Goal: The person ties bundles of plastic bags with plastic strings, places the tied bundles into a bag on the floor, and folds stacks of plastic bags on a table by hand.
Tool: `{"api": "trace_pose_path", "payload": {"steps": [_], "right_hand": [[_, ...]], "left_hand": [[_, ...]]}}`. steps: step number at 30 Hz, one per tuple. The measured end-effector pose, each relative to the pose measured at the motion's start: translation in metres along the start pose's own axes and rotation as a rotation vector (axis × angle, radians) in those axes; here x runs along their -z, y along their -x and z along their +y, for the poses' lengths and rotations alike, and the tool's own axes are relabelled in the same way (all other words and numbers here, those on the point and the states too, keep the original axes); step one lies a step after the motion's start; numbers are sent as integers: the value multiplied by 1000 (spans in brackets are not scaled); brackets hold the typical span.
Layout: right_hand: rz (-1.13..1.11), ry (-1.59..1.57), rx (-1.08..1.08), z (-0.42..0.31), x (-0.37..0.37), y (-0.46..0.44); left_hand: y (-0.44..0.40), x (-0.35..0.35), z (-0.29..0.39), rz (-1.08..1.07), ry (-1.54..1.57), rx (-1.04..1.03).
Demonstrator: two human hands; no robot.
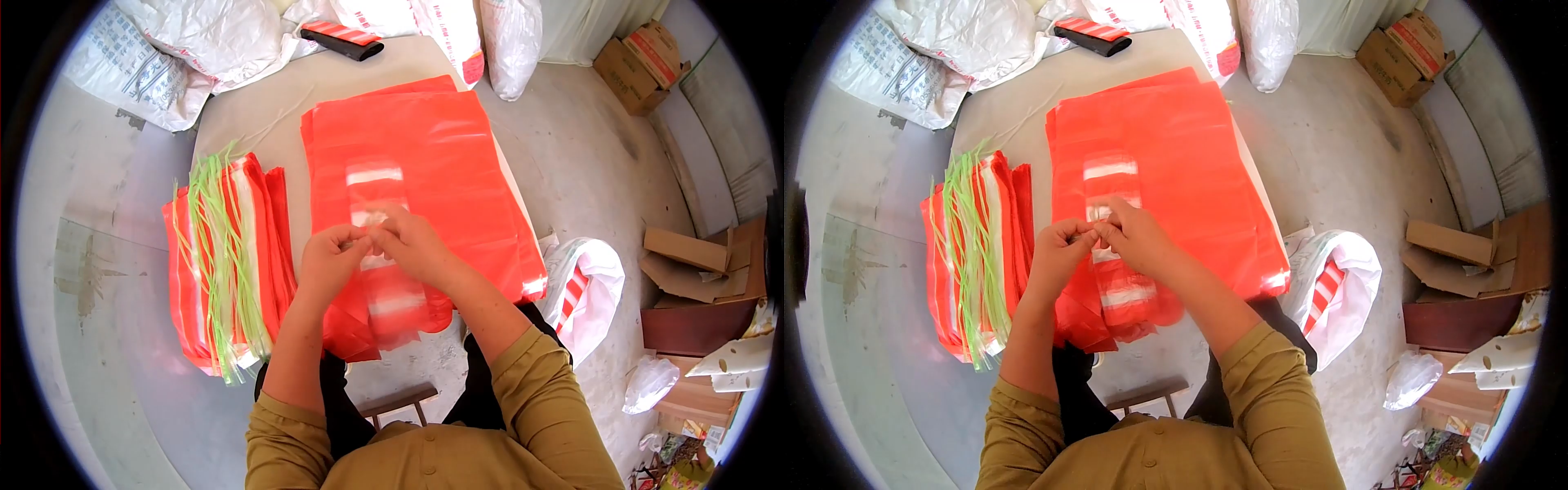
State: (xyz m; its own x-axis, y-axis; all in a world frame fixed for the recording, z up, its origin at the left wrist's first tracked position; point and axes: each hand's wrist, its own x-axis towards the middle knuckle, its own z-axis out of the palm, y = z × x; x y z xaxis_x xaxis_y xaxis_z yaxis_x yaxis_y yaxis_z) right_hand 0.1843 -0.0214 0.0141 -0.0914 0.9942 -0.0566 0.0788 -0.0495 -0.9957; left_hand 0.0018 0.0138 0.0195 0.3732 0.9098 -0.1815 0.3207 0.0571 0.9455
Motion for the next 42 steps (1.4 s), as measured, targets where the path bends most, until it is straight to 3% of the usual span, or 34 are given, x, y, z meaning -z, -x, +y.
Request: {"api": "trace_pose_path", "payload": {"steps": [4, 7, 10, 16, 19, 22, 31, 37, 42], "right_hand": [[68, 15, 62, 10, -2, 1], [38, 381, 373, 16, 1, 0], [106, 532, 517, 22, 2, -1], [3, 434, 292, 16, 5, 2], [-215, 287, 150, 25, 17, -6], [-216, 166, 113, 22, 17, -2], [-130, 429, 198, 6, 12, 3], [144, 674, 502, 26, 19, 2], [135, 826, 391, 22, 33, 11]], "left_hand": [[-3, -1, -6, 44, 87, 12], [-2, -4, -5, 43, 142, 0], [0, -1, -4, -9, 116, -22], [3, 3, 3, -74, 5, -30], [3, 3, 3, -87, 19, -48], [0, 0, -3, -101, 118, -69], [-3, 3, -11, -82, 123, -40], [4, 12, 6, 72, -247, -90], [1, 21, -8, 231, -748, -210]]}}
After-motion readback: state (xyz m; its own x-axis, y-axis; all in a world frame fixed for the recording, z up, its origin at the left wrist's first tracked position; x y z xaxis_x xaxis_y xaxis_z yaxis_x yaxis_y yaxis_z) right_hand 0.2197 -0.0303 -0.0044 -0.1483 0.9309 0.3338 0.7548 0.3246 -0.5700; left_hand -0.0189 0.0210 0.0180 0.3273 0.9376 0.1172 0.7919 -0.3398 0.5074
